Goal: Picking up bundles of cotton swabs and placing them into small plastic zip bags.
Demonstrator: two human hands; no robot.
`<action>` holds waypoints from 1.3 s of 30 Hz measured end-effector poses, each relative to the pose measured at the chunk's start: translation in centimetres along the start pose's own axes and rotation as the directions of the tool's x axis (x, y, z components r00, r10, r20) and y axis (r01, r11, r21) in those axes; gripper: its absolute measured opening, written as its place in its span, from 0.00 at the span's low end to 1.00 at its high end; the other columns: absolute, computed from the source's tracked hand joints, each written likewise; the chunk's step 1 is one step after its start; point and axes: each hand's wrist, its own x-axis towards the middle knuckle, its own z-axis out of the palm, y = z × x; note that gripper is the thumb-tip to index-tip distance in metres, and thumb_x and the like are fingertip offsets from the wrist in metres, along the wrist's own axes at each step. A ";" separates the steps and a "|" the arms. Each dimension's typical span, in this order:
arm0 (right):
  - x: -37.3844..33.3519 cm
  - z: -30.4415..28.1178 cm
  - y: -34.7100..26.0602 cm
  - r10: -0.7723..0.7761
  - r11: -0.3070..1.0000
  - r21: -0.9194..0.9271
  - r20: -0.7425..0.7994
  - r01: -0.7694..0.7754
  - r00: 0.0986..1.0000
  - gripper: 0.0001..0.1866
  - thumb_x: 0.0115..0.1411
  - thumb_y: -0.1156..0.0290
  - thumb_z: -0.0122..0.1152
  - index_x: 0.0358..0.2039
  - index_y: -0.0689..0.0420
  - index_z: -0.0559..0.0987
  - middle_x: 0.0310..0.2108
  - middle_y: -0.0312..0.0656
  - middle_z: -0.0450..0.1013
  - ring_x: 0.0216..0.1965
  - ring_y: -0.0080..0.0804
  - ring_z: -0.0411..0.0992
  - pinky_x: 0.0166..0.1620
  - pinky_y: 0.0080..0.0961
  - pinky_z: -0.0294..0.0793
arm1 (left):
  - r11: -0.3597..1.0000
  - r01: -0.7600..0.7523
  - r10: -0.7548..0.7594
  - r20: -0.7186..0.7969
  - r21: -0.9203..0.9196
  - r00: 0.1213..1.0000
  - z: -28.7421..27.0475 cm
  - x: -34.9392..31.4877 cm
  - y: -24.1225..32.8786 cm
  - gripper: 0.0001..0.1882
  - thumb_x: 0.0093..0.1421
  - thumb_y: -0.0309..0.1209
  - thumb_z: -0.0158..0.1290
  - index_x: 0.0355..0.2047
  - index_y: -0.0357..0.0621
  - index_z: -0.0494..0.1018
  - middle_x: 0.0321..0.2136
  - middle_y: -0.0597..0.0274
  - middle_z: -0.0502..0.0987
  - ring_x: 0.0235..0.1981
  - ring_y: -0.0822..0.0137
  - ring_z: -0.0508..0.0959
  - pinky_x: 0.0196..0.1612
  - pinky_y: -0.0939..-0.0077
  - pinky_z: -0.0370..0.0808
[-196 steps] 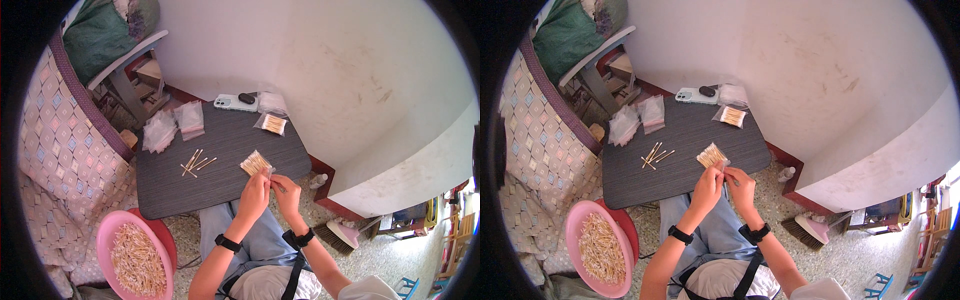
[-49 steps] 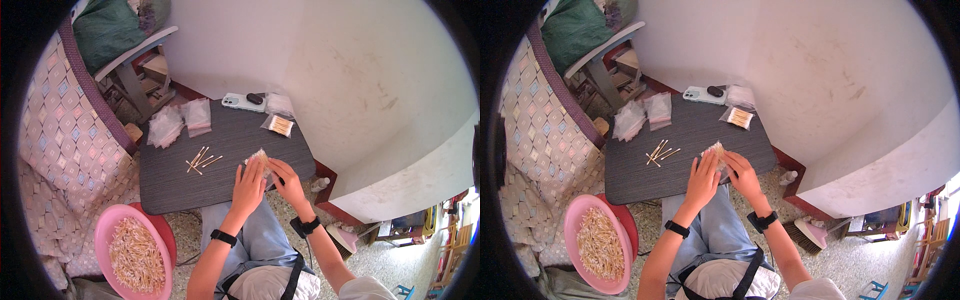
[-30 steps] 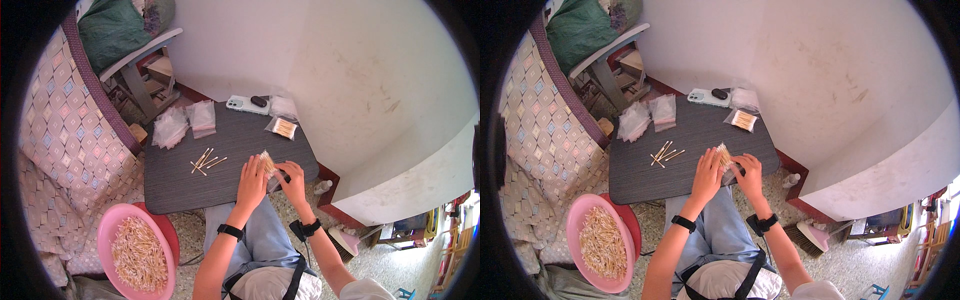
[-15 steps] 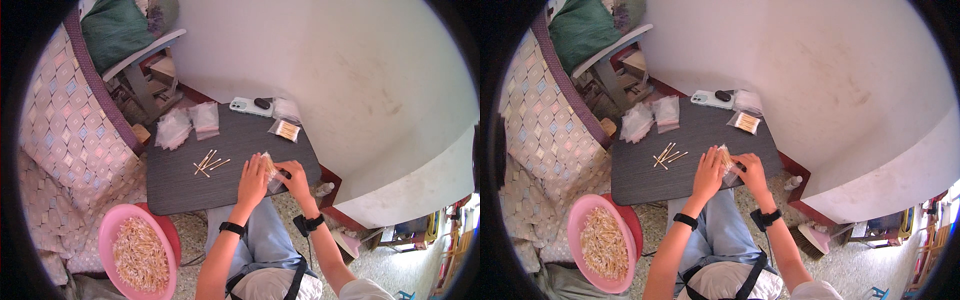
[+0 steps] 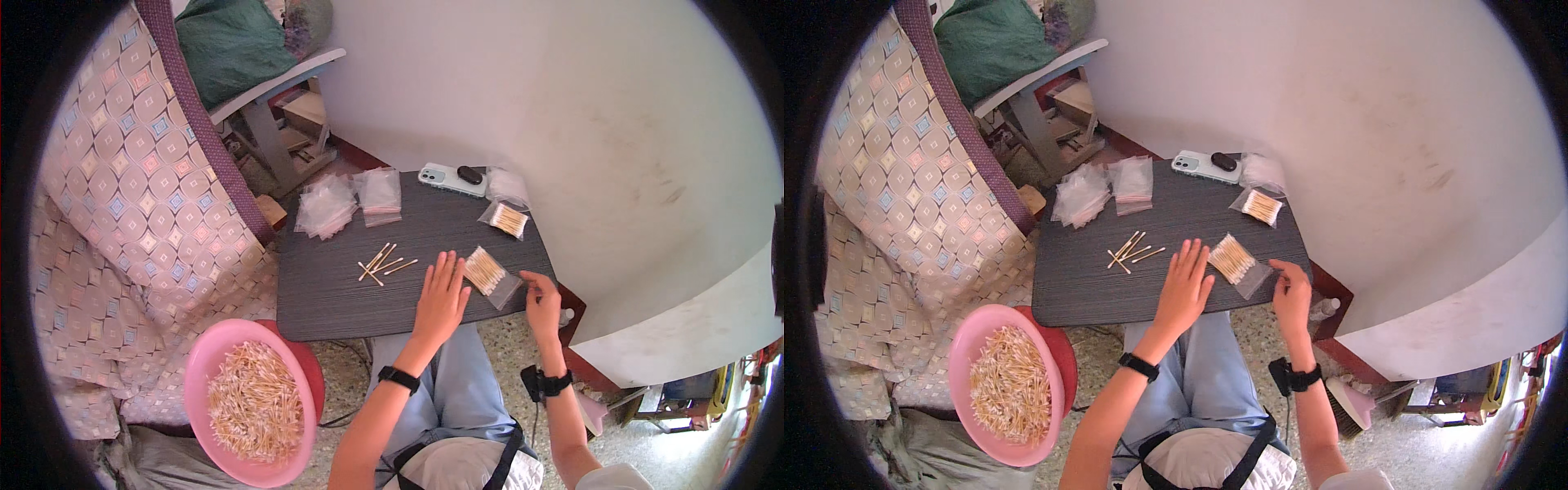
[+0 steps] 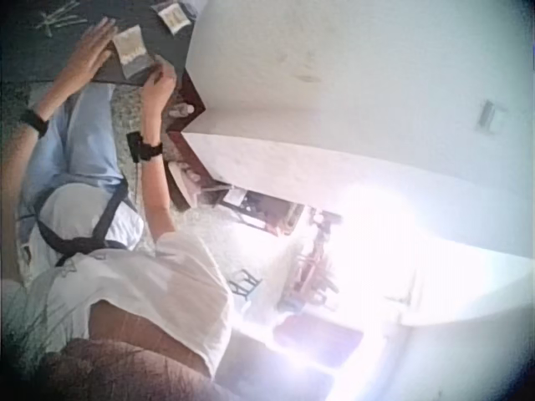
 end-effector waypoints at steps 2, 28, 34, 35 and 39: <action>-0.4 -1.2 -2.7 0.034 0.999 -0.034 0.010 -0.034 0.999 0.18 0.51 0.87 0.51 0.41 0.58 0.78 0.38 0.44 0.75 0.39 0.39 0.72 0.42 0.31 0.71 | 1.000 0.017 -0.018 -0.019 -0.021 1.000 -2.3 -1.2 0.1 0.25 0.63 0.33 0.46 0.59 0.37 0.60 0.62 0.46 0.57 0.66 0.51 0.53 0.65 0.53 0.51; 0.9 17.0 -8.8 -0.403 0.870 -0.100 0.417 0.482 0.815 0.30 0.47 0.86 0.55 0.55 0.59 0.69 0.54 0.50 0.65 0.57 0.47 0.62 0.57 0.37 0.65 | 0.968 0.251 -0.245 -0.161 0.021 0.956 -7.9 -3.5 -9.8 0.18 0.54 0.22 0.55 0.47 0.39 0.71 0.34 0.55 0.73 0.40 0.55 0.71 0.44 0.62 0.68; 1.6 17.2 -8.8 -0.385 0.920 0.220 0.348 0.325 0.855 0.30 0.46 0.87 0.56 0.53 0.59 0.70 0.51 0.48 0.66 0.54 0.49 0.63 0.55 0.37 0.68 | 0.973 0.214 -0.226 -0.159 -0.085 0.961 -8.1 -3.8 -9.5 0.15 0.53 0.22 0.57 0.42 0.39 0.72 0.30 0.57 0.73 0.37 0.55 0.72 0.43 0.63 0.69; 1.7 17.2 -8.8 -0.385 0.920 0.221 0.349 0.324 0.854 0.30 0.46 0.87 0.56 0.53 0.59 0.70 0.51 0.48 0.66 0.54 0.49 0.63 0.55 0.37 0.68 | 0.974 0.214 -0.223 -0.168 -0.069 0.960 -8.1 -3.8 -9.5 0.12 0.53 0.23 0.57 0.39 0.39 0.73 0.30 0.57 0.73 0.37 0.55 0.72 0.42 0.62 0.69; 1.6 16.9 -9.5 -0.339 0.936 0.008 0.297 0.352 0.893 0.28 0.46 0.87 0.55 0.51 0.59 0.71 0.53 0.48 0.65 0.55 0.48 0.63 0.56 0.38 0.67 | 0.978 0.208 -0.209 -0.219 -0.024 0.953 -7.9 -3.9 -9.1 0.08 0.53 0.24 0.58 0.34 0.39 0.74 0.30 0.57 0.73 0.35 0.55 0.72 0.41 0.62 0.69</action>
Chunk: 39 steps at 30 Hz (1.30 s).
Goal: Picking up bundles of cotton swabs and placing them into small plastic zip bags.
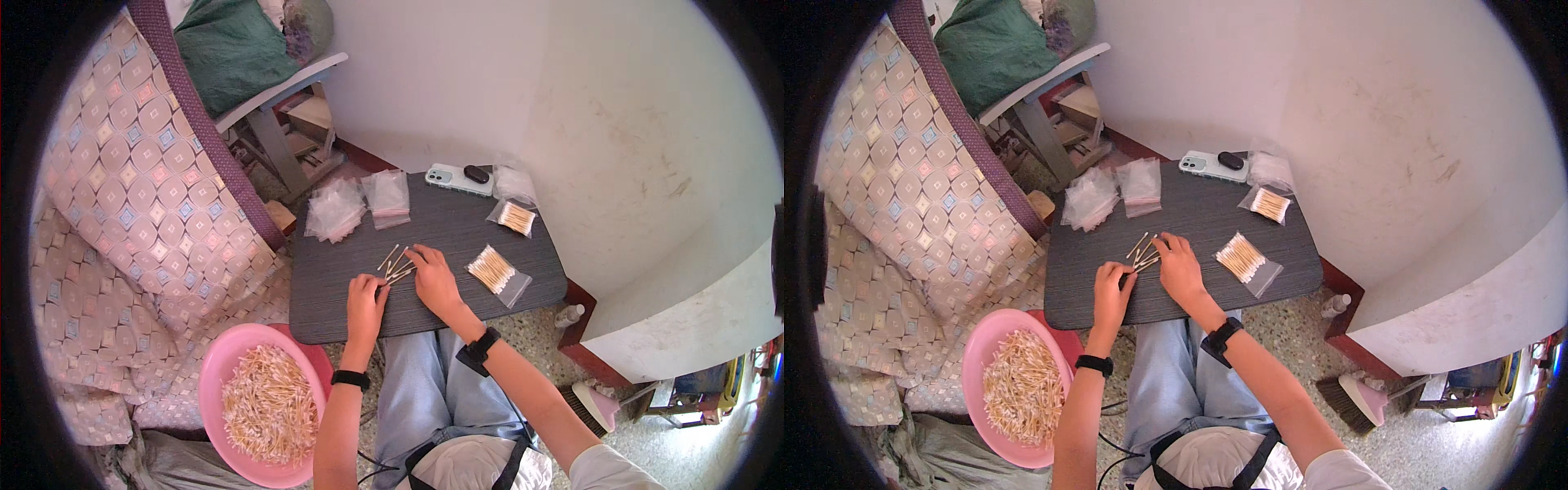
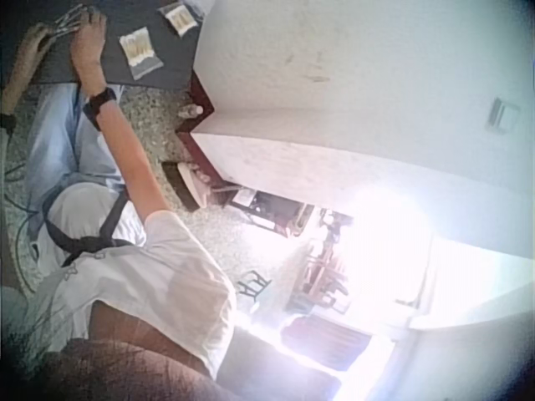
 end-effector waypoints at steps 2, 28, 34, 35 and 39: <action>-0.2 0.2 0.5 0.011 1.000 0.015 0.025 -0.011 1.000 0.28 0.46 0.87 0.55 0.51 0.59 0.71 0.53 0.48 0.65 0.56 0.48 0.62 0.56 0.38 0.67 | 0.998 0.022 -0.022 -0.010 0.050 1.000 0.1 0.0 0.4 0.06 0.52 0.25 0.59 0.31 0.39 0.75 0.31 0.57 0.72 0.35 0.55 0.72 0.41 0.62 0.69; -0.5 0.9 1.3 -0.196 0.960 -0.159 0.211 0.232 0.958 0.26 0.57 0.78 0.50 0.58 0.62 0.65 0.63 0.50 0.56 0.66 0.47 0.50 0.65 0.46 0.51 | 0.999 -0.002 0.004 0.026 -0.050 1.000 0.4 -0.2 0.1 0.16 0.53 0.22 0.57 0.43 0.39 0.73 0.41 0.52 0.76 0.44 0.52 0.73 0.49 0.61 0.69; -0.8 0.7 1.6 -0.168 0.966 -0.156 0.230 0.207 0.959 0.23 0.57 0.77 0.51 0.55 0.59 0.69 0.61 0.49 0.59 0.65 0.48 0.52 0.64 0.47 0.53 | 0.996 0.000 0.002 0.023 -0.086 1.000 1.1 -0.6 -0.6 0.15 0.55 0.24 0.54 0.44 0.37 0.72 0.43 0.53 0.76 0.47 0.52 0.72 0.52 0.60 0.67; -0.9 0.5 1.5 -0.168 0.966 -0.157 0.230 0.207 0.959 0.23 0.57 0.77 0.51 0.55 0.59 0.69 0.61 0.49 0.59 0.65 0.48 0.52 0.64 0.47 0.53 | 0.997 0.002 -0.001 0.023 -0.078 1.000 1.2 -0.7 -0.8 0.15 0.56 0.24 0.53 0.44 0.36 0.72 0.44 0.53 0.75 0.47 0.52 0.72 0.53 0.60 0.66; -1.8 -0.2 0.5 -0.205 0.971 -0.078 0.209 0.225 0.956 0.22 0.56 0.78 0.53 0.53 0.58 0.72 0.58 0.49 0.62 0.62 0.50 0.56 0.62 0.46 0.57 | 0.998 0.028 -0.027 0.015 -0.052 1.000 1.2 -0.7 -0.7 0.14 0.57 0.24 0.52 0.44 0.36 0.73 0.45 0.53 0.75 0.48 0.52 0.71 0.53 0.60 0.67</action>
